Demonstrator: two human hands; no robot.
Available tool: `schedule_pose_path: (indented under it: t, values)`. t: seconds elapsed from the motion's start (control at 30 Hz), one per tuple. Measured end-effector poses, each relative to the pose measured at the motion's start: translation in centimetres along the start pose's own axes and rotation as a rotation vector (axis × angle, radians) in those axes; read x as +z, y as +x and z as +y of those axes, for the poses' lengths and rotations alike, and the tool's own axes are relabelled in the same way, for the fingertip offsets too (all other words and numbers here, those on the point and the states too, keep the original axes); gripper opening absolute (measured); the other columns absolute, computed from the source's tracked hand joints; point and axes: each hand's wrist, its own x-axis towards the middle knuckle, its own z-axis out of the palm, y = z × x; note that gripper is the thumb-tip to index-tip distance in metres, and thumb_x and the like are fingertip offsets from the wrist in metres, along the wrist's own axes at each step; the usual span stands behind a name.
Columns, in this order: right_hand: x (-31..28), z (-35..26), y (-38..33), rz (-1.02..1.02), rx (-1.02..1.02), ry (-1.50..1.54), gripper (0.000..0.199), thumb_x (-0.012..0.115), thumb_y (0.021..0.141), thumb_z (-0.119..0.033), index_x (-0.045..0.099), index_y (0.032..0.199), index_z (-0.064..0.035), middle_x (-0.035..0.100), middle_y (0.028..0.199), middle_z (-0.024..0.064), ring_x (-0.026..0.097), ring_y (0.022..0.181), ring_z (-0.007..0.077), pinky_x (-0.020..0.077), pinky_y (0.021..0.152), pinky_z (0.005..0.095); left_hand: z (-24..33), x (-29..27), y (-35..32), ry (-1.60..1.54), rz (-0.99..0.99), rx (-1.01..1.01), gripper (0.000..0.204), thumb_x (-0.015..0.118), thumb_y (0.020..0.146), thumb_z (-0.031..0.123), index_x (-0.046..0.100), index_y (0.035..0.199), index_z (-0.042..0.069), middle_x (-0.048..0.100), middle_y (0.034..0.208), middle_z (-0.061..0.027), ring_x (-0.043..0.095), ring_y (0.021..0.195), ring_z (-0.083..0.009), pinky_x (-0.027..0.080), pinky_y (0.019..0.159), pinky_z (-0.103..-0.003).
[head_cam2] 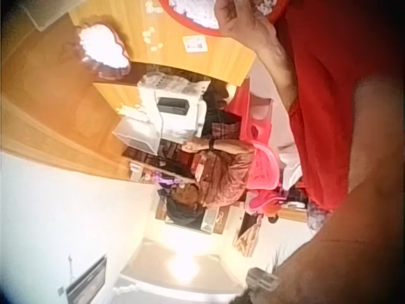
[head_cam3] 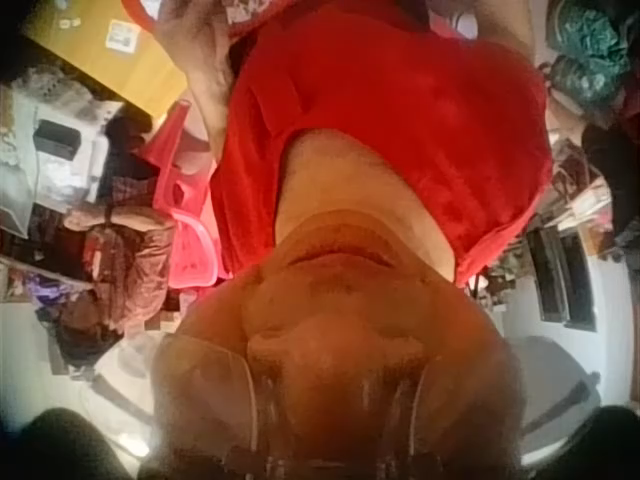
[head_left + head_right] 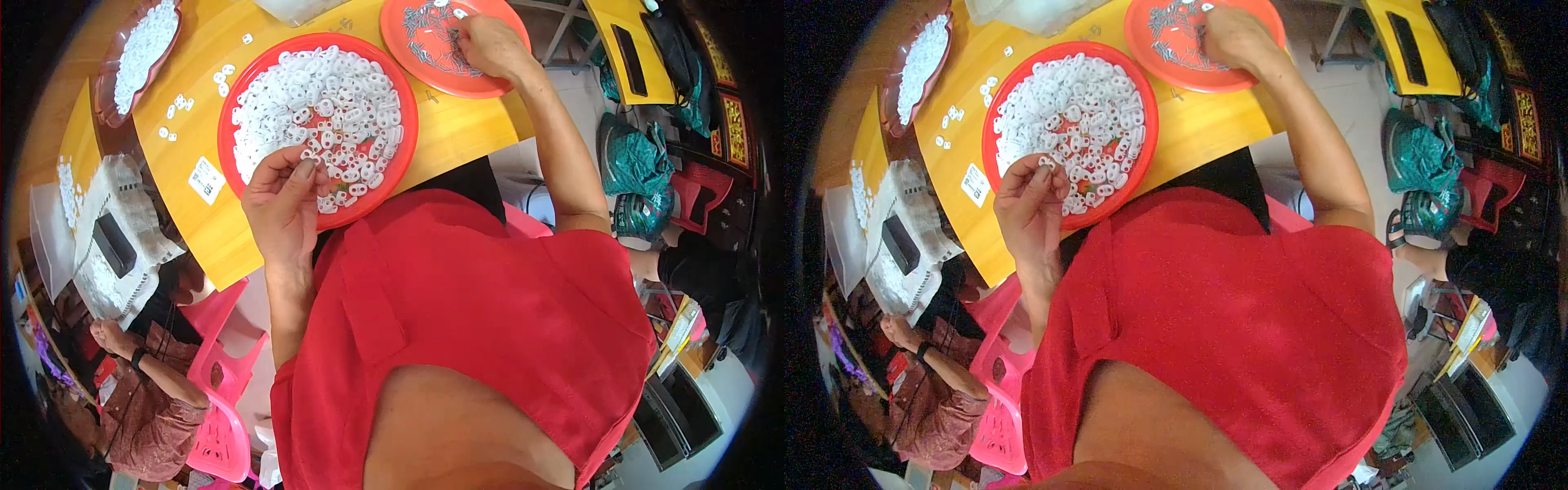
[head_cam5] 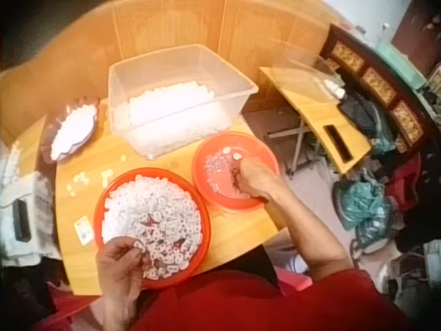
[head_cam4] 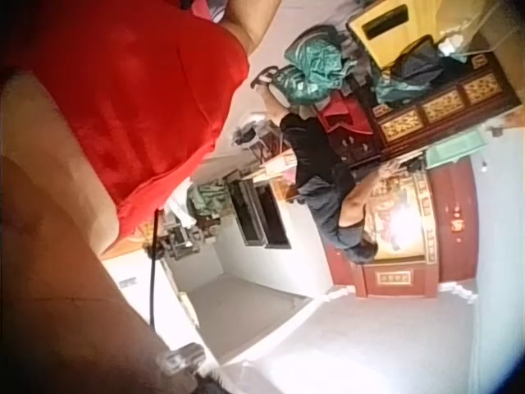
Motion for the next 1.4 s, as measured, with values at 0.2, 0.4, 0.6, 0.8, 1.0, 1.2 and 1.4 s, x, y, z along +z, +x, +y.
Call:
schedule_pose_path:
  t: [0.2,0.4,0.6,0.8,1.0,1.2,1.4]
  values:
    - [0.3,0.4,-0.5,0.047,-0.011,0.052,0.015,0.047,0.078,-0.008,0.055,0.086,0.0022,0.057,0.073,0.0207,0.057,0.069,0.0308,0.0435,0.063,0.038,0.1,0.2,-0.1,-0.015,0.003,0.002,0.015,0.052,0.079,-0.005,0.054,0.094,-0.006,0.058,0.077,-0.012,0.058,0.066,-0.0167,0.047,0.057,-0.026]
    - [-0.4,3.3,-1.3,-0.13,0.079,1.006,0.01,0.048,0.086,-0.011,0.052,0.082,-0.0027,0.049,0.066,-0.001,0.044,0.058,0.0057,0.0364,0.053,0.0183,0.1,0.0,0.1,-0.016,-0.01,-0.011,0.015,0.052,0.079,-0.005,0.054,0.094,-0.006,0.058,0.077,-0.0116,0.058,0.067,-0.0164,0.047,0.057,-0.026]
    - [0.4,3.8,-1.7,-0.156,-0.05,1.51,0.012,0.053,0.084,-0.012,0.054,0.09,-0.0016,0.053,0.076,0.0025,0.049,0.065,0.0081,0.0395,0.056,0.0182,0.1,0.7,0.0,0.018,0.004,-0.027,0.015,0.052,0.078,-0.006,0.054,0.093,-0.006,0.057,0.075,-0.0111,0.057,0.066,-0.0159,0.046,0.056,-0.025]
    - [-1.3,-0.1,-3.0,-0.193,-0.135,1.618,0.019,0.054,0.083,-0.007,0.053,0.1,0.0016,0.054,0.077,0.0046,0.05,0.067,0.0099,0.0404,0.058,0.0187,0.1,1.6,0.5,-0.044,-0.027,-0.032,0.016,0.054,0.078,-0.004,0.055,0.094,-0.004,0.058,0.076,-0.0107,0.056,0.065,-0.0151,0.045,0.055,-0.025]
    - [-0.2,1.6,-1.7,-0.054,-0.082,1.369,0.017,0.056,0.08,-0.004,0.058,0.096,0.0014,0.057,0.078,0.0034,0.053,0.068,0.0086,0.0431,0.062,0.019,0.2,1.7,0.2,-0.054,-0.064,-0.01,0.016,0.055,0.078,-0.003,0.055,0.094,-0.004,0.058,0.076,-0.0099,0.056,0.064,-0.0139,0.046,0.055,-0.023]
    - [-0.9,0.7,-2.5,-0.009,0.088,1.038,0.017,0.055,0.08,0.0,0.059,0.097,-0.0001,0.06,0.082,0.0022,0.056,0.071,0.0078,0.0445,0.065,0.0192,-0.1,1.4,0.2,-0.051,-0.051,-0.015,0.015,0.055,0.079,-0.003,0.055,0.093,-0.004,0.058,0.076,-0.0096,0.056,0.064,-0.0133,0.047,0.055,-0.023]
    - [-1.1,0.6,-3.1,-0.087,-0.122,1.439,0.015,0.056,0.08,-0.004,0.057,0.094,0.0017,0.055,0.074,0.0046,0.048,0.062,0.0102,0.0387,0.056,0.0205,0.0,2.3,0.3,-0.074,-0.084,-0.022,0.015,0.055,0.079,-0.003,0.055,0.093,-0.004,0.058,0.076,-0.0095,0.056,0.064,-0.0139,0.046,0.055,-0.023]
